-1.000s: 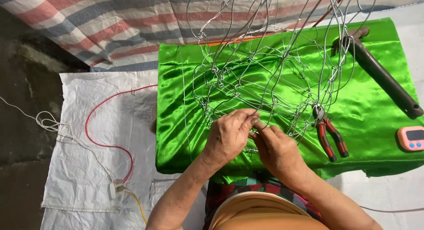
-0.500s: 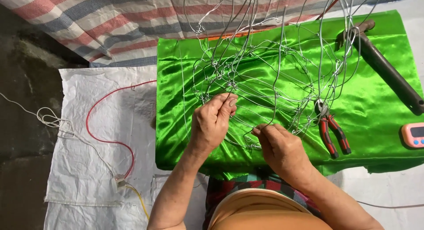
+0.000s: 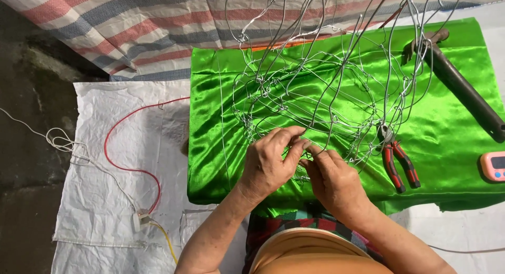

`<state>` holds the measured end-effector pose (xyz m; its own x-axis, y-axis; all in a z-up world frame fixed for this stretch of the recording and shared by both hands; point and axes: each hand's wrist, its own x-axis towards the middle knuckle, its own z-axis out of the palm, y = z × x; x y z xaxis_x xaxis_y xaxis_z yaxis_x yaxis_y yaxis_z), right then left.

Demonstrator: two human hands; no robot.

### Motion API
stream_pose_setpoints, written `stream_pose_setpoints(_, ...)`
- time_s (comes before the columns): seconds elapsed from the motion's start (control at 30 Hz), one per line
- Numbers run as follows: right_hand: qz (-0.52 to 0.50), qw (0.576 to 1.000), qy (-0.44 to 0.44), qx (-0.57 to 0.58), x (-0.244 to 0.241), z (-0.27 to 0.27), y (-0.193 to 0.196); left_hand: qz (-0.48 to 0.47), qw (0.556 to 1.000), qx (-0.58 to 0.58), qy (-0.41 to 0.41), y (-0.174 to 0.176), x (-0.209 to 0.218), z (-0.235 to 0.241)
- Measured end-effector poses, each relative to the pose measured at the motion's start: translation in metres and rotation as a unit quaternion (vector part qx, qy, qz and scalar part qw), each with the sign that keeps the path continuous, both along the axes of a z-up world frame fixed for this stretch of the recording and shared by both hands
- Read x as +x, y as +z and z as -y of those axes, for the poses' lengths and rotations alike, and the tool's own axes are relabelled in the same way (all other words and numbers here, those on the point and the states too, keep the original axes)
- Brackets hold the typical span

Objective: A person is manually attaching and securing thin wire elements to a larger wire mesh structure using their hands and pliers.

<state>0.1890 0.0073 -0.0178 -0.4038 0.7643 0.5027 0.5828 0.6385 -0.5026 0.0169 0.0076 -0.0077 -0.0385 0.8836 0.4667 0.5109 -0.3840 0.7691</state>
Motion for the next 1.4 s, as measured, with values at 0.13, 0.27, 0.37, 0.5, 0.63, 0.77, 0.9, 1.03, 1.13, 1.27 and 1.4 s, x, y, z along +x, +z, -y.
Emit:
stream_pose_setpoints(0.13,-0.010,1.000,0.010,-0.008,0.003,-0.002,0.007,0.051,0.998,0.009,0.025,-0.029,-0.002,-0.006)
stream_pose_setpoints(0.27,-0.002,0.996,0.037,-0.083,0.009,-0.001,0.012,0.024,0.998,0.021,0.060,-0.009,-0.011,-0.011)
stream_pose_setpoints(0.37,-0.005,0.997,0.028,-0.075,0.009,-0.002,0.009,0.030,0.993,0.041,0.104,-0.012,-0.012,-0.014)
stream_pose_setpoints(0.5,0.002,0.997,0.024,-0.073,0.010,-0.001,0.009,-0.021,0.996,0.045,0.071,-0.019,-0.006,-0.013)
stream_pose_setpoints(0.63,0.006,0.997,0.038,-0.073,0.010,-0.001,0.009,-0.031,0.996,0.038,0.070,-0.001,0.000,-0.006)
stream_pose_setpoints(0.77,-0.003,0.997,0.036,-0.074,0.011,0.004,0.014,-0.029,0.996,0.044,0.070,-0.010,0.002,-0.009)
stream_pose_setpoints(0.9,0.029,0.999,0.011,-0.023,0.021,0.006,0.031,-0.033,0.995,0.059,0.075,-0.015,0.003,-0.008)
stream_pose_setpoints(1.03,-0.028,0.999,0.015,0.016,0.016,0.001,0.076,-0.027,0.994,0.061,0.091,-0.021,0.008,-0.007)
stream_pose_setpoints(1.13,0.047,0.995,0.046,0.074,0.002,0.001,0.090,0.009,0.996,0.050,0.072,0.000,0.008,0.000)
stream_pose_setpoints(1.27,0.133,0.985,0.052,0.101,-0.016,-0.016,0.075,-0.025,0.989,0.107,0.097,-0.001,0.007,0.001)
stream_pose_setpoints(1.4,0.122,0.989,0.040,0.075,-0.026,-0.023,0.069,-0.001,0.992,0.075,0.098,0.001,0.000,0.007)
